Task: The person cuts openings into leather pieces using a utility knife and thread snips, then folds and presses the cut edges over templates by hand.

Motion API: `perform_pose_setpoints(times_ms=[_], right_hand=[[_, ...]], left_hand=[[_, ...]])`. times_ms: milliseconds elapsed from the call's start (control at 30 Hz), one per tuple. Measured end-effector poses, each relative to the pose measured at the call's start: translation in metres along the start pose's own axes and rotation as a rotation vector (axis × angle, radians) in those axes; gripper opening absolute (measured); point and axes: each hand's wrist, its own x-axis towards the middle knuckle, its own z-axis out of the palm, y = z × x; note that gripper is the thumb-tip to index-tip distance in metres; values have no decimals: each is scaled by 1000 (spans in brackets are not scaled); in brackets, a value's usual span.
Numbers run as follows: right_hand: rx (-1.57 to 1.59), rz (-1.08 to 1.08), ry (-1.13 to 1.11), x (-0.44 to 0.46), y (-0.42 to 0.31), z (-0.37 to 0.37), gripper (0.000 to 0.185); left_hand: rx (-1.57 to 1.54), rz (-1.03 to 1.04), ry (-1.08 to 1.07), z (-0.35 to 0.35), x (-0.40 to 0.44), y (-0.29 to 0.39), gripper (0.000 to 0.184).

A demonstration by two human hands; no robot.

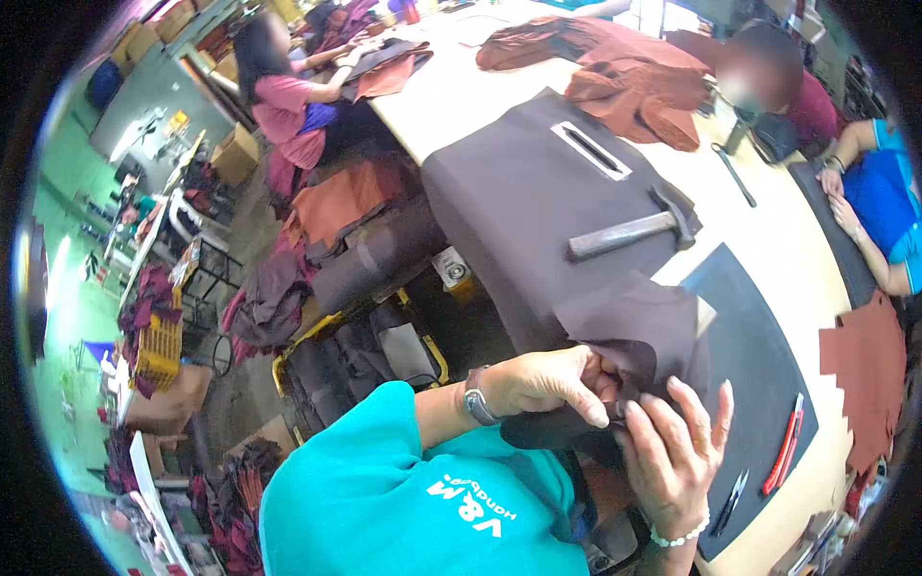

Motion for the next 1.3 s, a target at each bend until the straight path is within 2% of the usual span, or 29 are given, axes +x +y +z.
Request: perform_pose_setpoints(times_ms=[33, 167, 200, 267, 300, 333, 367, 400, 433, 467, 500, 567, 633, 700, 767, 800, 833, 867, 900, 967, 1033, 1067, 1100, 1167, 1200, 1233, 1300], right_hand=[[-4, -28, 21, -1, 4, 0, 19], [85, -99, 89, 1, -4, 9, 16], [134, -131, 74, 1, -9, 14, 13], [354, -178, -168, -4, -20, 26, 12], [429, -170, -238, -11, -29, 44, 13], [491, -101, -449, -20, -39, 58, 13], [492, -35, -562, -31, -48, 76, 14], [592, 13, -624, -36, -56, 94, 12], [676, 75, -682, -32, -62, 102, 13], [822, 77, -618, -36, -66, 115, 13], [902, 96, -569, -26, -73, 111, 11], [1072, 156, -361, -13, -77, 111, 10], [1007, 203, -296, 3, -70, 97, 13], [868, 263, -165, 9, -64, 91, 12], [676, 306, -25, 6, -57, 83, 11], [588, 383, -3, -1, -53, 79, 9], [491, 368, 85, -9, -46, 79, 11], [452, 407, 126, -18, -42, 75, 12], [413, 444, 168, -27, -40, 71, 14], [477, 521, 175, -39, -37, 68, 15], [625, 575, 121, -43, -39, 65, 17], [718, 558, 94, -43, -40, 69, 25], [857, 520, -30, -37, -40, 65, 30], [953, 304, -147, -29, -41, 73, 28], [1048, 194, -234, -26, -42, 80, 26], [1152, 128, -214, -22, -47, 86, 26], [1303, 143, -374, -15, -54, 83, 27]], left_hand=[[-19, -25, -4, -3, -1, -1, 61], [-90, 36, 272, -20, -11, 2, 39], [27, 127, 397, -23, -19, 13, 30], [376, 348, 556, -72, -35, 22, 22], [694, 327, 809, -86, -52, 34, 23], [982, 383, 995, -114, -72, 38, 23], [1220, 285, 1227, -133, -98, 41, 23], [1441, 234, 1369, -173, -131, 35, 25], [1702, -180, 1540, -179, -158, 38, 25], [1728, -624, 1640, -188, -181, 42, 24], [1813, -873, 1594, -208, -210, 40, 23], [1836, -1002, 1607, -205, -231, 46, 27], [1856, -552, 1262, -160, -201, 68, 36], [1146, -191, 713, -92, -134, 83, 44], [1014, -362, 160, -33, -90, 77, 51], [1097, -447, 3, -16, -73, 72, 51], [1179, -531, -158, -6, -61, 65, 51], [851, -510, -162, -9, -55, 52, 49], [595, -399, -38, -12, -54, 37, 36], [940, -317, -31, -40, -54, 36, 26], [879, -319, 196, -43, -73, 43, 22], [863, -232, 278, -51, -87, 44, 21], [846, -143, 364, -57, -101, 47, 20], [646, 17, 528, -55, -127, 53, 21], [651, 30, 592, -45, -136, 63, 19], [685, 83, 631, -39, -141, 72, 19], [906, 368, 744, -32, -138, 87, 16]])
